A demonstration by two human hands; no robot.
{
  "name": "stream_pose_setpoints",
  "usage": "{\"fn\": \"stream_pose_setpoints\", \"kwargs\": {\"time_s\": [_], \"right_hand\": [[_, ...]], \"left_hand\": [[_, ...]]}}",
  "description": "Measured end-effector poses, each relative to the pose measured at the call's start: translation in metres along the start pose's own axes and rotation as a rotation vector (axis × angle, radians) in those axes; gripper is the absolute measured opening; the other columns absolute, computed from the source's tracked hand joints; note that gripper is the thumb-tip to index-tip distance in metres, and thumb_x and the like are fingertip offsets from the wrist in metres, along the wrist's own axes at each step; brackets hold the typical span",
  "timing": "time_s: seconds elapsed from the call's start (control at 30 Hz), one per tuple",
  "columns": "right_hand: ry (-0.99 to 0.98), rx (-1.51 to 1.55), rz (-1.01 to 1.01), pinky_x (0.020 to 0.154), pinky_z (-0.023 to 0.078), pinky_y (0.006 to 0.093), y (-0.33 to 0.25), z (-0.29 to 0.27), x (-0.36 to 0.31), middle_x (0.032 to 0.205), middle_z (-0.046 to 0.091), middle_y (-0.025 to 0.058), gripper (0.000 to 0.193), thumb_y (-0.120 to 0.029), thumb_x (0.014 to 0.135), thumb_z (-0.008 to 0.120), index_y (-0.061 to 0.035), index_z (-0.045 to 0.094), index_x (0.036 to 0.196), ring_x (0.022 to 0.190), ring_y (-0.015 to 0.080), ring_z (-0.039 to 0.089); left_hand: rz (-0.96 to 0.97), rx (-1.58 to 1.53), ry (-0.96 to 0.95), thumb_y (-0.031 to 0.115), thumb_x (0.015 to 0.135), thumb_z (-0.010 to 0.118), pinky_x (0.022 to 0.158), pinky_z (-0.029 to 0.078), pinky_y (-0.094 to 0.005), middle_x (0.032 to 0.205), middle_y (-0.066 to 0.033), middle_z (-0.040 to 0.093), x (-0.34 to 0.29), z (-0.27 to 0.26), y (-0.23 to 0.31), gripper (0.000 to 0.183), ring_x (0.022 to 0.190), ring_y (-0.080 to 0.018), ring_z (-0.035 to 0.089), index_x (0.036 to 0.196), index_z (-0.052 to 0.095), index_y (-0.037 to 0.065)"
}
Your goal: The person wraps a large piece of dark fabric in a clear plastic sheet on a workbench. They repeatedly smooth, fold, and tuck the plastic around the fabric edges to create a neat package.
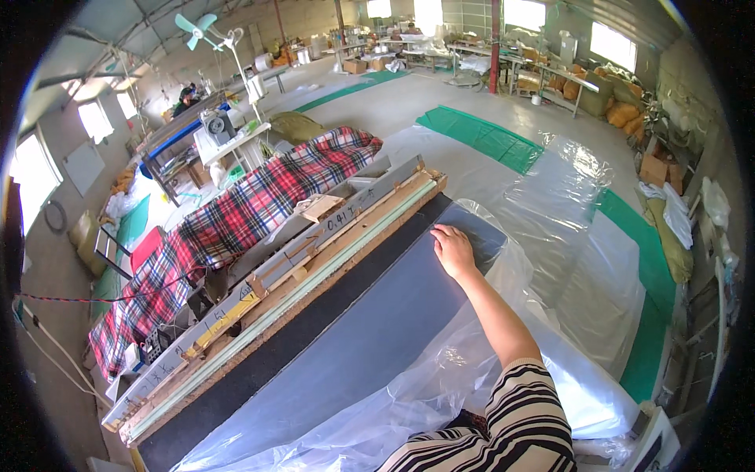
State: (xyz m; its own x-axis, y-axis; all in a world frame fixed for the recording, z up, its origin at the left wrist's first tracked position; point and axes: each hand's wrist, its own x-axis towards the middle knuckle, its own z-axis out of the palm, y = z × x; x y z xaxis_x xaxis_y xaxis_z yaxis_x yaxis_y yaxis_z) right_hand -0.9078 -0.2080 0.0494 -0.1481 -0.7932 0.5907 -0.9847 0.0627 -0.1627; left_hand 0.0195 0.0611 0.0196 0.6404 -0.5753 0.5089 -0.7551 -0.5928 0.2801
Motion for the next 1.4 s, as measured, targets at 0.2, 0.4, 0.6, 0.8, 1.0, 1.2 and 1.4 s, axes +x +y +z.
{"fn": "stream_pose_setpoints", "kwargs": {"time_s": [0.2, 0.4, 0.6, 0.8, 1.0, 1.2, 1.4], "right_hand": [[-0.008, -0.029, 0.003, 0.091, 0.040, 0.0331, 0.003, -0.001, -0.002, 0.113, 0.055, 0.0044, 0.025, -0.015, 0.082, 0.051, -0.0077, 0.059, 0.104, 0.106, 0.0205, 0.051], [0.000, 0.016, -0.003, 0.091, 0.040, 0.0347, 0.001, 0.000, -0.001, 0.113, 0.055, 0.0065, 0.024, -0.013, 0.082, 0.051, -0.0060, 0.059, 0.104, 0.105, 0.0238, 0.052], [-0.002, -0.018, 0.004, 0.091, 0.040, 0.0340, 0.005, 0.000, -0.004, 0.113, 0.055, 0.0038, 0.025, -0.015, 0.082, 0.051, -0.0079, 0.059, 0.105, 0.106, 0.0205, 0.051], [0.021, -0.002, -0.021, 0.092, 0.039, 0.0349, 0.000, 0.000, 0.003, 0.113, 0.055, 0.0048, 0.025, -0.013, 0.081, 0.052, -0.0075, 0.059, 0.104, 0.106, 0.0223, 0.050], [0.005, -0.009, -0.036, 0.089, 0.041, 0.0354, 0.012, 0.006, -0.001, 0.112, 0.056, 0.0058, 0.024, -0.012, 0.080, 0.053, -0.0066, 0.060, 0.102, 0.103, 0.0232, 0.052], [-0.027, 0.020, -0.034, 0.082, 0.047, 0.0334, 0.016, 0.001, 0.013, 0.103, 0.061, 0.0049, 0.019, -0.009, 0.078, 0.055, -0.0094, 0.065, 0.094, 0.095, 0.0236, 0.057], [-0.132, 0.095, -0.097, 0.086, 0.044, 0.0357, 0.008, -0.011, 0.019, 0.103, 0.060, 0.0087, 0.022, -0.012, 0.079, 0.059, -0.0077, 0.062, 0.099, 0.096, 0.0276, 0.055]], "left_hand": [[0.069, 0.065, 0.049, 0.041, 0.085, 0.049, 0.057, 0.046, -0.0383, 0.085, -0.0098, 0.063, 0.004, 0.007, -0.009, 0.033, 0.072, -0.0269, 0.060, 0.098, 0.061, 0.013], [0.044, 0.162, 0.021, 0.046, 0.085, 0.048, 0.045, 0.044, -0.0369, 0.083, -0.0063, 0.062, 0.010, 0.012, -0.027, 0.034, 0.063, -0.0257, 0.060, 0.098, 0.060, 0.017], [-0.070, 0.234, -0.056, 0.047, 0.085, 0.049, 0.048, 0.045, -0.0387, 0.082, -0.0068, 0.063, -0.002, -0.001, 0.010, 0.035, 0.065, -0.0264, 0.060, 0.098, 0.060, 0.017], [0.020, 0.093, 0.022, 0.044, 0.086, 0.048, 0.057, 0.046, -0.0413, 0.089, -0.0074, 0.064, 0.003, 0.005, -0.007, 0.036, 0.072, -0.0268, 0.060, 0.100, 0.060, 0.013], [0.099, 0.061, 0.059, 0.031, 0.087, 0.049, 0.059, 0.045, -0.0343, 0.084, -0.0096, 0.063, 0.008, 0.017, -0.014, 0.026, 0.066, -0.0235, 0.057, 0.094, 0.061, 0.009], [-0.038, -0.002, -0.126, 0.026, 0.089, 0.050, 0.081, 0.045, -0.0326, 0.100, -0.0146, 0.060, 0.005, 0.007, -0.001, 0.035, 0.086, -0.0241, 0.057, 0.108, 0.054, -0.003], [-0.247, -0.150, -0.211, 0.018, 0.086, 0.052, 0.095, 0.038, -0.0327, 0.123, -0.0184, 0.050, 0.023, 0.012, -0.030, 0.042, 0.111, -0.0291, 0.050, 0.120, 0.048, -0.005]]}}
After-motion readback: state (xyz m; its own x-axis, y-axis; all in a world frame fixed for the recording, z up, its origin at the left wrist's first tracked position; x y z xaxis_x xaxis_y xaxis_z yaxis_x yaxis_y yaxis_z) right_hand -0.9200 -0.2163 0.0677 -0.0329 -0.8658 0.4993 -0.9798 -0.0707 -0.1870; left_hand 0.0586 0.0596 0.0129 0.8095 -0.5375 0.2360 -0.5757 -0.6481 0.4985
